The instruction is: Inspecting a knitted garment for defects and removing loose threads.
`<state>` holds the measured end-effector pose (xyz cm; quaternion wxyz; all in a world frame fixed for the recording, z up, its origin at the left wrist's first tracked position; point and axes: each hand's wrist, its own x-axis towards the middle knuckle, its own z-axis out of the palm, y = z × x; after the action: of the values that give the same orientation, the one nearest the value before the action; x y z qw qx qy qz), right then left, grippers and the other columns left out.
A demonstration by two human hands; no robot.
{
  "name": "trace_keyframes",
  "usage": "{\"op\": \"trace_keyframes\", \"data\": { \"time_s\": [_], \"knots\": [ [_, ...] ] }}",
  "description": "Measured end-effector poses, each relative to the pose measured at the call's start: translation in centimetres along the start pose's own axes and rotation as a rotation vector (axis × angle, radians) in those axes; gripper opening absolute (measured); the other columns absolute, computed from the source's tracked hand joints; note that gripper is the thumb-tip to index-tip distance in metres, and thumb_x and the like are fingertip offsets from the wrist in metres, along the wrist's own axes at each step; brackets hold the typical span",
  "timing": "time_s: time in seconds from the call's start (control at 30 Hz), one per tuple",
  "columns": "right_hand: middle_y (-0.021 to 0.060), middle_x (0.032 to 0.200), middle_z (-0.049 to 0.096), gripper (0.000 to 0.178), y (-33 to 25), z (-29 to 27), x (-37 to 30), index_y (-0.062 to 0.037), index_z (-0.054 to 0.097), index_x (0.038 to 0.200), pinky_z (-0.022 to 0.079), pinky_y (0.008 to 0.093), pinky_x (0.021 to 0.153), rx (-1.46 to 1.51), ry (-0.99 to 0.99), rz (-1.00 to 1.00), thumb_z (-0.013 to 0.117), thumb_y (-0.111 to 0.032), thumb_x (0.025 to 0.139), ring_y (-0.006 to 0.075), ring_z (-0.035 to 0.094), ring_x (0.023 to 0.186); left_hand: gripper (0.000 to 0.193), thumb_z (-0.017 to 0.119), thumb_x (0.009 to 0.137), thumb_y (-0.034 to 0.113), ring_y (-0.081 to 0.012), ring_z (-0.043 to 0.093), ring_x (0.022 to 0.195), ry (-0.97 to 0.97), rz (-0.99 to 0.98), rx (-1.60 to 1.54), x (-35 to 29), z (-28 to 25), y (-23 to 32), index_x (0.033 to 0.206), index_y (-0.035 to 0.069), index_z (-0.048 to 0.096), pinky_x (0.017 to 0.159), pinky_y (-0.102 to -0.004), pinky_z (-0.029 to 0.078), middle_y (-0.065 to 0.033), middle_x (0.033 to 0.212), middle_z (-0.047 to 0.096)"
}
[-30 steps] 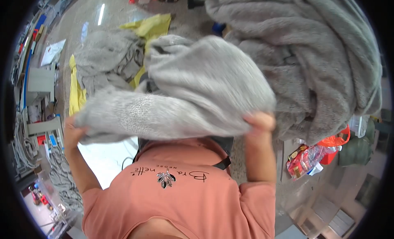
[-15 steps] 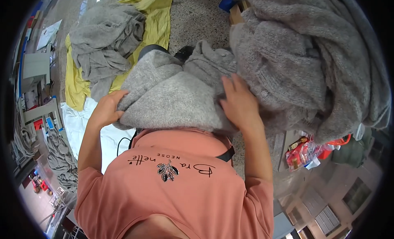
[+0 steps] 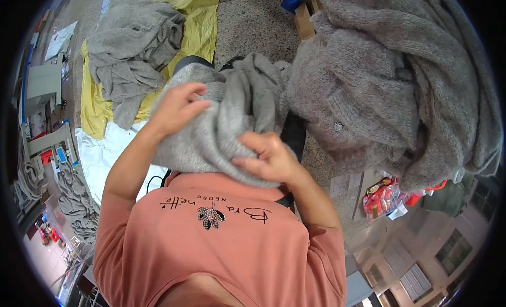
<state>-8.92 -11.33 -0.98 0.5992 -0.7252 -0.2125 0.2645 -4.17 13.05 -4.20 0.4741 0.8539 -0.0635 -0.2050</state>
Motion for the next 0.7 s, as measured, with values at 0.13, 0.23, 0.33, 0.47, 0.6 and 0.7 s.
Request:
{"op": "trace_keyframes", "data": {
  "time_s": [0.13, 0.23, 0.33, 0.47, 0.6, 0.7],
  "knots": [
    [0.0084, 0.058, 0.052, 0.014, -2.2, 0.8, 0.9, 0.0029, 0.056, 0.072, 0.036, 0.0304, 0.044, 0.218, -0.269, -0.3, 0.066, -0.004, 0.065, 0.022, 0.051, 0.048, 0.052, 0.06, 0.075, 0.041, -0.0231, 0.058, 0.088, -0.194, -0.002, 0.145, 4.2, 4.2, -1.4, 0.1, -0.005, 0.056, 0.076, -0.0319, 0.045, -0.0178, 0.096, 0.059],
    [0.008, 0.057, 0.05, 0.017, -2.8, 1.1, 1.6, 0.0031, 0.054, 0.068, 0.036, 0.0316, 0.043, 0.155, -0.4, -0.36, 0.068, -0.006, 0.065, 0.0248, 0.05, 0.048, 0.046, 0.063, 0.073, 0.035, -0.0209, 0.06, 0.082, -0.387, -0.459, -1.07, 6.3, 6.0, -1.5, 0.094, -0.005, 0.059, 0.072, -0.031, 0.046, -0.0133, 0.088, 0.063],
    [0.0107, 0.062, 0.052, 0.028, -2.3, 0.8, 1.7, 0.005, 0.054, 0.072, 0.039, 0.0302, 0.049, 0.226, -0.382, -0.305, 0.068, -0.019, 0.07, 0.0212, 0.052, 0.053, 0.02, 0.059, 0.07, 0.011, -0.0177, 0.058, 0.06, -0.032, -0.216, -0.497, 7.5, 4.5, 0.6, 0.086, -0.001, 0.063, 0.061, -0.028, 0.047, -0.0065, 0.073, 0.063],
    [0.0052, 0.071, 0.056, 0.036, 0.5, 0.2, 0.2, 0.0007, 0.059, 0.083, 0.041, 0.0277, 0.06, 0.604, -0.12, 0.084, 0.058, -0.035, 0.079, 0.0116, 0.051, 0.066, 0.036, 0.055, 0.069, 0.004, -0.02, 0.059, 0.078, 0.269, -0.041, -1.332, 4.1, -2.2, 3.7, 0.104, -0.003, 0.053, 0.071, -0.0326, 0.048, -0.0111, 0.092, 0.059],
    [0.0009, 0.08, 0.057, 0.048, 4.0, -0.3, 0.1, -0.0037, 0.061, 0.089, 0.039, 0.0251, 0.064, 0.54, 0.094, 0.479, 0.04, -0.047, 0.087, 0.01, 0.049, 0.071, 0.041, 0.063, 0.07, 0.013, -0.0192, 0.056, 0.093, 0.259, 0.007, -0.556, -3.6, -4.8, 4.3, 0.107, 0.0, 0.053, 0.081, -0.0338, 0.045, -0.008, 0.102, 0.057],
    [0.0043, 0.091, 0.057, 0.058, 4.9, -1.0, 1.3, -0.0043, 0.054, 0.105, 0.04, 0.0265, 0.072, 0.654, 0.311, 0.529, 0.034, -0.055, 0.086, 0.0134, 0.051, 0.082, 0.031, 0.061, 0.07, 0.014, -0.0191, 0.057, 0.089, -0.441, 0.431, -0.401, -4.5, -1.9, 4.9, 0.098, 0.001, 0.057, 0.076, -0.0309, 0.045, -0.0096, 0.098, 0.059]
  ]
}}
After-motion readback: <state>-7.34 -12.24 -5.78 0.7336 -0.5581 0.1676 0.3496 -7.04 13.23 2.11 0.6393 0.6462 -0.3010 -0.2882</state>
